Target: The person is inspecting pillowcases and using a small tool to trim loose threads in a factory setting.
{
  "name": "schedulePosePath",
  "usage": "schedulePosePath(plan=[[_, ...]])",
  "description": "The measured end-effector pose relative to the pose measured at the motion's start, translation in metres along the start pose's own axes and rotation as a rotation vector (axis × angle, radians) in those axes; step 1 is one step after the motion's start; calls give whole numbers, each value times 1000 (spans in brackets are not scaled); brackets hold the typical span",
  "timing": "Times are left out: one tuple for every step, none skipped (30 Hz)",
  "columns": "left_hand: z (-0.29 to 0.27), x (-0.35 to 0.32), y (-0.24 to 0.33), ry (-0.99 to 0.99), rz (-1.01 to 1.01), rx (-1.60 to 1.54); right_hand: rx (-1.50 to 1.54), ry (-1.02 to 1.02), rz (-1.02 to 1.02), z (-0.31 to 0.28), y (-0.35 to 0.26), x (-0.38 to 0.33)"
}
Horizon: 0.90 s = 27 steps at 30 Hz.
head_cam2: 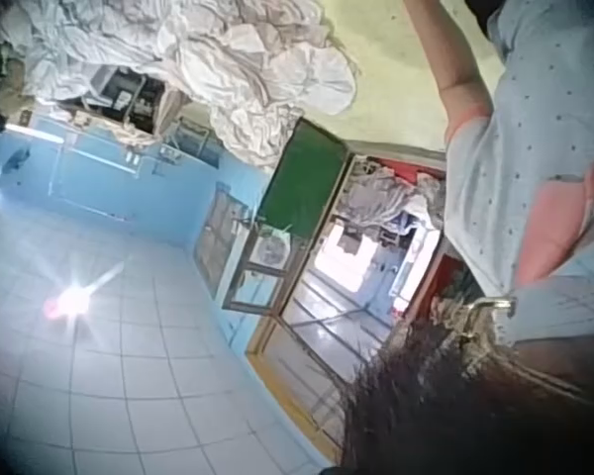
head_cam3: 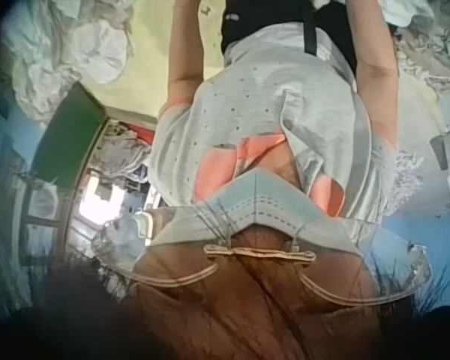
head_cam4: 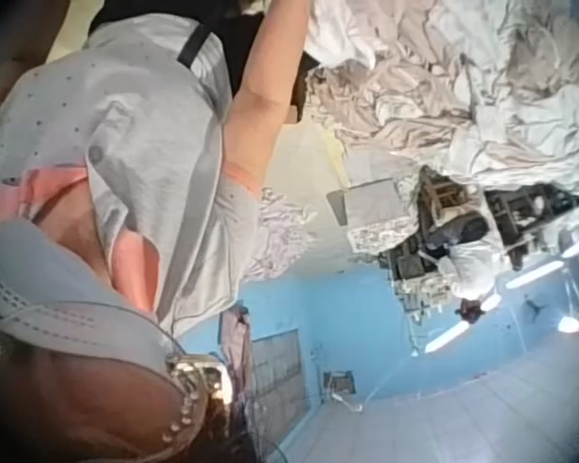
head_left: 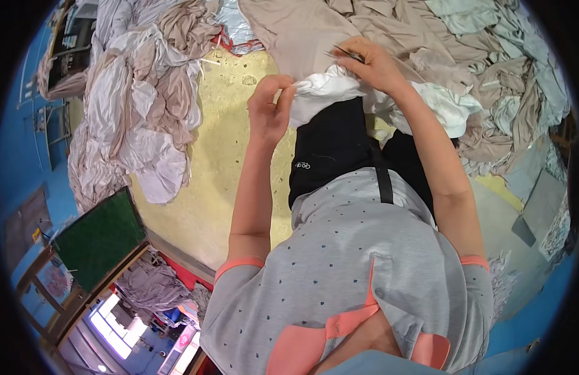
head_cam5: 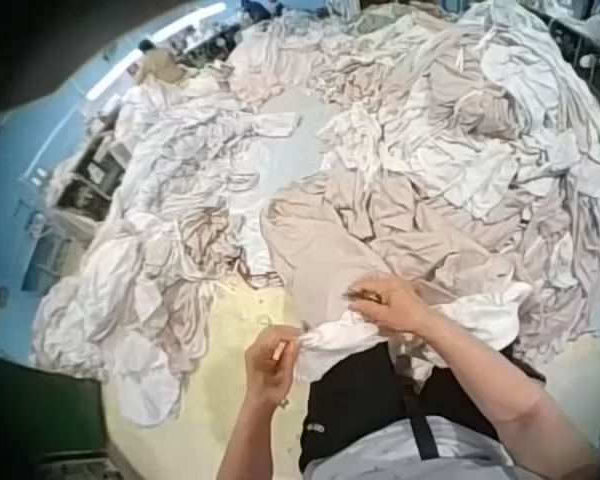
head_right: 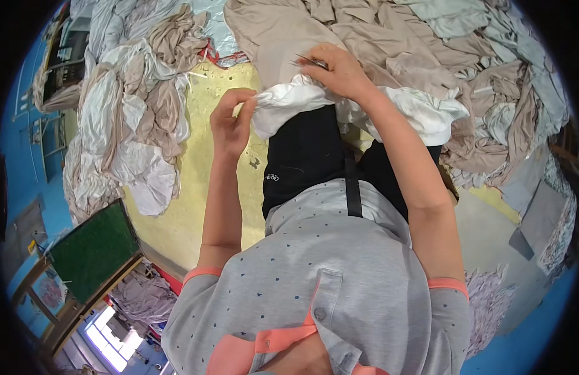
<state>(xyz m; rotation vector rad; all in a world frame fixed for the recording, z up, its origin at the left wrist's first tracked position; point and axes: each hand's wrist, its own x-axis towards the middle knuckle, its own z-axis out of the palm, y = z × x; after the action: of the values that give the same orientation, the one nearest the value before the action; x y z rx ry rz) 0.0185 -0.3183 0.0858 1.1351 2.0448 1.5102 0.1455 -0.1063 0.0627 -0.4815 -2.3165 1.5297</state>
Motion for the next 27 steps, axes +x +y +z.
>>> schedulePosePath(plan=[[-4, -1, 0, 62, 68, 56, 20, 0, -89, -1, 5, -1], [-9, -3, 0, 79, 81, 45, 63, -77, 43, 0, 9, -6], [-16, -6, 0, 65, 11, 35, 72, -141, 227, 0, 12, -11], [-20, -7, -1, 48, -59, 24, 121, -81, 105, 2, 15, -18], [-23, -8, -2, 60, -62, 24, 116, -104, 137, 2, 17, -22], [-24, -8, -3, 41, -106, 5, 101, -122, 173, 0, 19, -26], [-25, -8, -5, 16, -147, -25, 81, -119, 196, -3, 20, -28], [-27, -7, -7, 22, -150, -21, -6, -96, 237, -5, 20, -28], [-30, -6, -7, 17, -125, -35, 31, -112, 189, -10, 18, -29], [-31, -6, -8, 10, -111, -58, 175, -106, 220, -18, 15, -30], [-33, -6, -8, 15, -104, -62, 292, -74, 299, -28, 11, -31], [-36, -6, -8, -20, -121, -61, 270, -101, 275, -38, 6, -31], [-37, -7, -7, -49, -148, -63, 286, -125, 255, -46, 2, -32], [-37, -8, -8, -69, -184, -133, 240, -125, 228, -54, -1, -32], [-37, -10, -8, -67, -167, -140, 210, -121, 152, -59, -3, -31], [-37, -11, -10, -83, -199, -209, 189, -126, 203, -63, -3, -30], [-36, -12, -13, -98, -230, -277, 124, -131, 203, -65, -1, -28], [-32, -8, -19, -96, -231, -285, 57, -112, 175, -66, 3, -25], [-27, -3, -27, -109, -295, -149, 56, -142, 209, -62, 10, -21], [-24, -3, -33, -119, -349, -16, -42, -99, 214, -52, 17, -16], [-20, -5, -38, -127, -359, -9, -165, -43, 229, -44, 24, -13], [-17, -2, -44, -113, -359, -59, -199, -46, 258, -39, 30, -12], [-14, 0, -48, -107, -410, -89, -167, -48, 200, -37, 34, -11], [-17, -3, -50, -106, -417, -97, -113, 38, 137, -32, 37, -14], [-17, -8, -50, -109, -436, -101, -79, 125, 160, -28, 38, -18], [-19, -10, -49, -131, -484, -170, -46, 149, 157, -28, 36, -22], [-21, -9, -48, -148, -481, -260, -32, 139, 115, -27, 34, -25]])
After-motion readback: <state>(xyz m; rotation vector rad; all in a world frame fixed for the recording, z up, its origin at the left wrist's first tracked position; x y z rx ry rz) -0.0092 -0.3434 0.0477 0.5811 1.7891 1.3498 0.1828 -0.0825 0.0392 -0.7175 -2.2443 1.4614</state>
